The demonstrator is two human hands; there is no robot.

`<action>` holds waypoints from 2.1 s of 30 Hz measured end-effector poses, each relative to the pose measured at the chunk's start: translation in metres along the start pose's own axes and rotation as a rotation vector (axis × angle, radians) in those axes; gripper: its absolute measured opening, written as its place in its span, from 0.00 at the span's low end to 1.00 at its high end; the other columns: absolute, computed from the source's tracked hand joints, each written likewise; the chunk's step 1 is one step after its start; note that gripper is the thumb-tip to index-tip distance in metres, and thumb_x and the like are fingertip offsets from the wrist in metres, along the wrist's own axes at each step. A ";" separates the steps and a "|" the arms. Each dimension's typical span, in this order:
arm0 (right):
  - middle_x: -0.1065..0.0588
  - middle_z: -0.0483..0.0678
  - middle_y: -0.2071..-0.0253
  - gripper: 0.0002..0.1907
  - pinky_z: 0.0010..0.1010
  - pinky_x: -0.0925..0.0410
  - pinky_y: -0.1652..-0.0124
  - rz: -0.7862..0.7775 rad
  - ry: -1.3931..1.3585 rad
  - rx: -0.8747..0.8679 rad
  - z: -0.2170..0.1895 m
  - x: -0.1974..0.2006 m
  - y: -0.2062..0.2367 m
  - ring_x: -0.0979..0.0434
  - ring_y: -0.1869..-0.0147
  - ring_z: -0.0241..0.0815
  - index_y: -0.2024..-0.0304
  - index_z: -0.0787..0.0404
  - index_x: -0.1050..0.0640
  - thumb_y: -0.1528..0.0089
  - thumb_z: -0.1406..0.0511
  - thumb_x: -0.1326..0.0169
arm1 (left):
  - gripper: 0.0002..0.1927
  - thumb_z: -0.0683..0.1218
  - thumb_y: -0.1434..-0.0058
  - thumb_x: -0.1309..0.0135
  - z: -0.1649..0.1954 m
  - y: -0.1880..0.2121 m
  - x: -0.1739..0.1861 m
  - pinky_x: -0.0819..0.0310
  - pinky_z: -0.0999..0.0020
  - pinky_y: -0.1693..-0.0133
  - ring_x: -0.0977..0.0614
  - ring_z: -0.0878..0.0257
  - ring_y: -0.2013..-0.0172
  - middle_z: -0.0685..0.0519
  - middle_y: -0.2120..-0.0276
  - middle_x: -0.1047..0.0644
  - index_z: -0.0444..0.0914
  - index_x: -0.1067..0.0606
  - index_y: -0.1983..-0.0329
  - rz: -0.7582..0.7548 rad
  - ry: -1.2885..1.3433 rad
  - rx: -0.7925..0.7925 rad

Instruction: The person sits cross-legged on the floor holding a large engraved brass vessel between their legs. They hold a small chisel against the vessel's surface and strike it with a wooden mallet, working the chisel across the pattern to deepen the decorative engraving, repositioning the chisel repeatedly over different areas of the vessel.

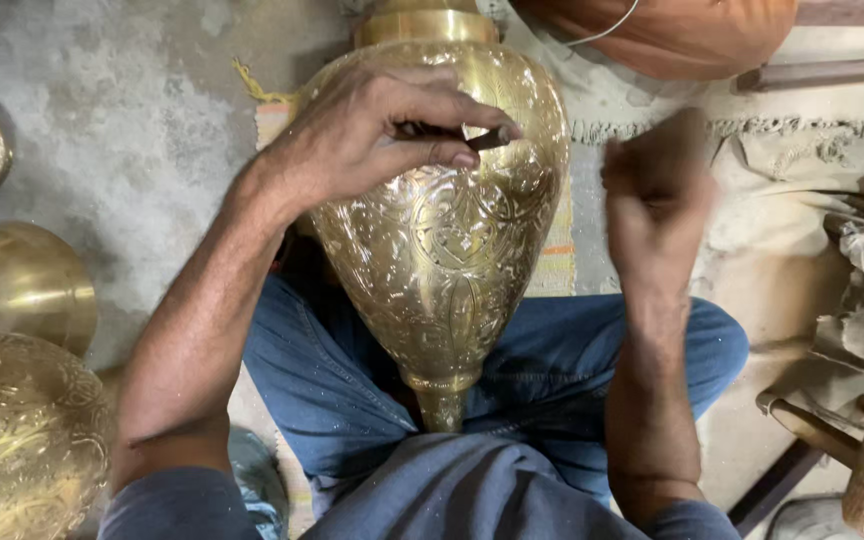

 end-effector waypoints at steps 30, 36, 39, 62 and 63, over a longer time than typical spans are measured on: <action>0.27 0.46 0.68 0.24 0.25 0.30 0.75 -0.379 -0.691 -0.455 0.027 -0.080 -0.010 0.27 0.74 0.34 0.42 0.64 0.29 0.32 0.53 0.48 | 0.12 0.51 0.23 0.51 -0.081 0.113 0.041 0.19 0.56 0.58 0.15 0.58 0.61 0.50 0.62 0.18 0.40 0.24 0.46 0.845 -0.184 0.798; 0.26 0.48 0.64 0.20 0.32 0.27 0.72 -0.073 -0.192 -0.279 0.030 -0.036 -0.018 0.24 0.70 0.39 0.44 0.63 0.31 0.34 0.64 0.41 | 0.13 0.49 0.34 0.34 -0.022 0.027 0.022 0.12 0.67 0.59 0.14 0.58 0.57 0.48 0.54 0.18 0.38 0.18 0.51 0.568 -0.092 0.295; 0.26 0.60 0.59 0.27 0.43 0.28 0.61 0.016 0.184 0.250 -0.010 -0.012 -0.016 0.21 0.57 0.53 0.40 0.68 0.35 0.36 0.71 0.36 | 0.17 0.49 0.36 0.32 -0.019 -0.007 -0.009 0.13 0.68 0.58 0.12 0.63 0.61 0.51 0.56 0.16 0.39 0.20 0.47 0.264 -0.042 0.306; 0.20 0.53 0.54 0.22 0.41 0.26 0.57 0.023 0.562 0.657 -0.046 0.011 -0.056 0.18 0.55 0.50 0.45 0.60 0.24 0.39 0.67 0.29 | 0.18 0.49 0.35 0.36 -0.024 -0.016 -0.025 0.15 0.65 0.60 0.13 0.63 0.63 0.49 0.61 0.15 0.36 0.20 0.46 0.081 -0.105 0.289; 0.19 0.52 0.56 0.23 0.42 0.26 0.58 0.027 0.648 0.599 -0.044 0.012 -0.061 0.18 0.56 0.50 0.45 0.59 0.22 0.39 0.66 0.28 | 0.18 0.49 0.35 0.36 -0.024 -0.016 -0.026 0.14 0.66 0.61 0.13 0.63 0.63 0.49 0.60 0.15 0.37 0.20 0.45 0.083 -0.092 0.303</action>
Point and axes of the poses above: each hand's wrist, its own y-axis away from the middle knuckle, its own x-axis out of the back of the hand, z = x × y, the point moved 8 cm from there along -y, towards the middle knuckle
